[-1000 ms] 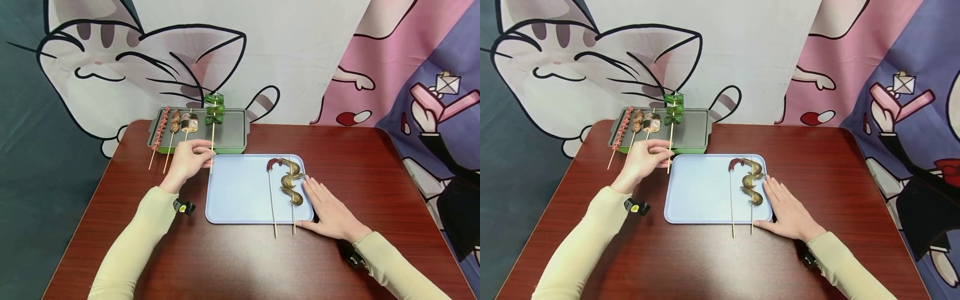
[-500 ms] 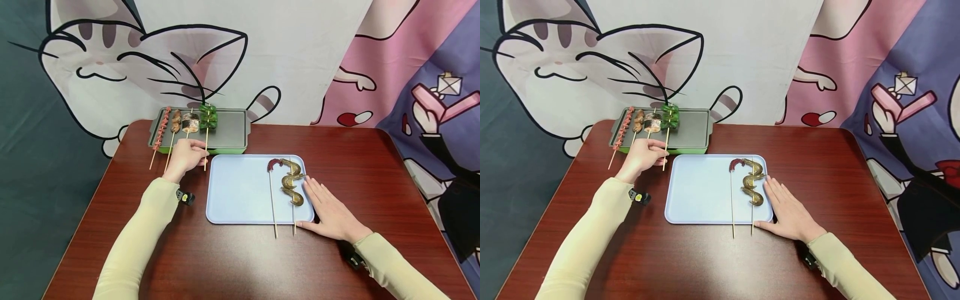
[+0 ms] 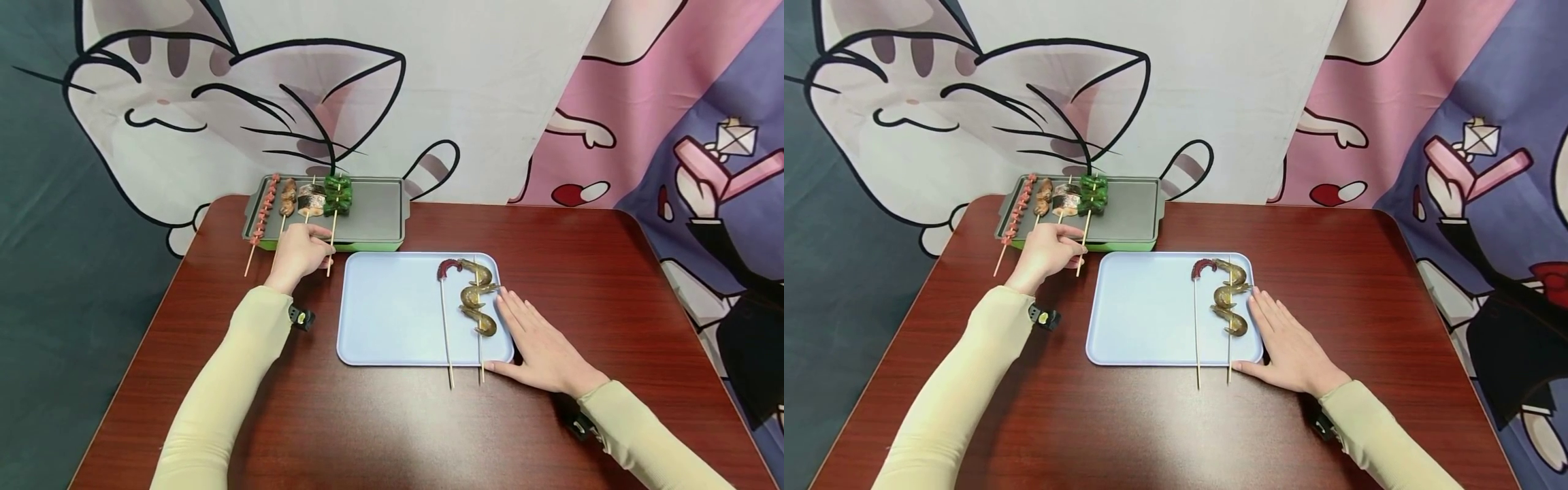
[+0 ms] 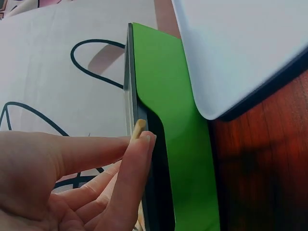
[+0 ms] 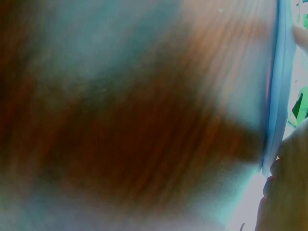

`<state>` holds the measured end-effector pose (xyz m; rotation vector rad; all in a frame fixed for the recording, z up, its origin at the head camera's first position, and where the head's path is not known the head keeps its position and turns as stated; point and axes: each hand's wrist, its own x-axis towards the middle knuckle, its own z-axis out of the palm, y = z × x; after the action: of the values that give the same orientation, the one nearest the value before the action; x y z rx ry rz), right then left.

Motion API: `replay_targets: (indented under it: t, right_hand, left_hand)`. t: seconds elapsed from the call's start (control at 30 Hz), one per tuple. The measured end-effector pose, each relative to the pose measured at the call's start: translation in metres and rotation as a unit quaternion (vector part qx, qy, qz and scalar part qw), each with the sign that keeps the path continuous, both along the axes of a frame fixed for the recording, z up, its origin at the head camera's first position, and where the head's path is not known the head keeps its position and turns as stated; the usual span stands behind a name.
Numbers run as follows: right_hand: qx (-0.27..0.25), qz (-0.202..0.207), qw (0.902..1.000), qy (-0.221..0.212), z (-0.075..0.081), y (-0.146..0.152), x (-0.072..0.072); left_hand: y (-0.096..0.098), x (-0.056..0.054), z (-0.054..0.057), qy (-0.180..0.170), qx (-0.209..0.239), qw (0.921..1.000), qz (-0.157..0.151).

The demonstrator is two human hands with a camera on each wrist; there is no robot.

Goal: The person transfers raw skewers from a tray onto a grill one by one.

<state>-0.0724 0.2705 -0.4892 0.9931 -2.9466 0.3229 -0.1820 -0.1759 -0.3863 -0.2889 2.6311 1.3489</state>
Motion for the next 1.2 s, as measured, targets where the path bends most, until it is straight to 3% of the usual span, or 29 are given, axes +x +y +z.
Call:
replay_targets:
  t: [0.27, 0.47, 0.77, 0.97, 1.2]
  right_hand:
    - [-0.013, 0.014, 0.9997, 0.017, -0.001, 0.001, 0.000]
    - [-0.012, 0.012, 0.9996, 0.021, -0.001, 0.001, 0.000]
    - [-0.007, 0.010, 0.9998, 0.017, 0.000, 0.001, -0.001]
    - [-0.005, 0.012, 0.9998, 0.018, 0.000, 0.001, -0.001]
    - [-0.004, 0.010, 0.9998, 0.014, 0.000, 0.001, -0.001]
  left_hand:
    - [-0.002, 0.001, -0.003, 0.016, -0.044, 0.9989, -0.003]
    - [-0.005, 0.007, 0.004, 0.045, -0.062, 0.9970, -0.009]
    - [0.003, 0.021, 0.026, 0.099, -0.029, 0.9945, -0.016]
    - [0.020, 0.034, 0.029, 0.123, 0.025, 0.9917, -0.028]
    - [0.041, 0.047, 0.028, 0.115, 0.067, 0.9900, -0.047]
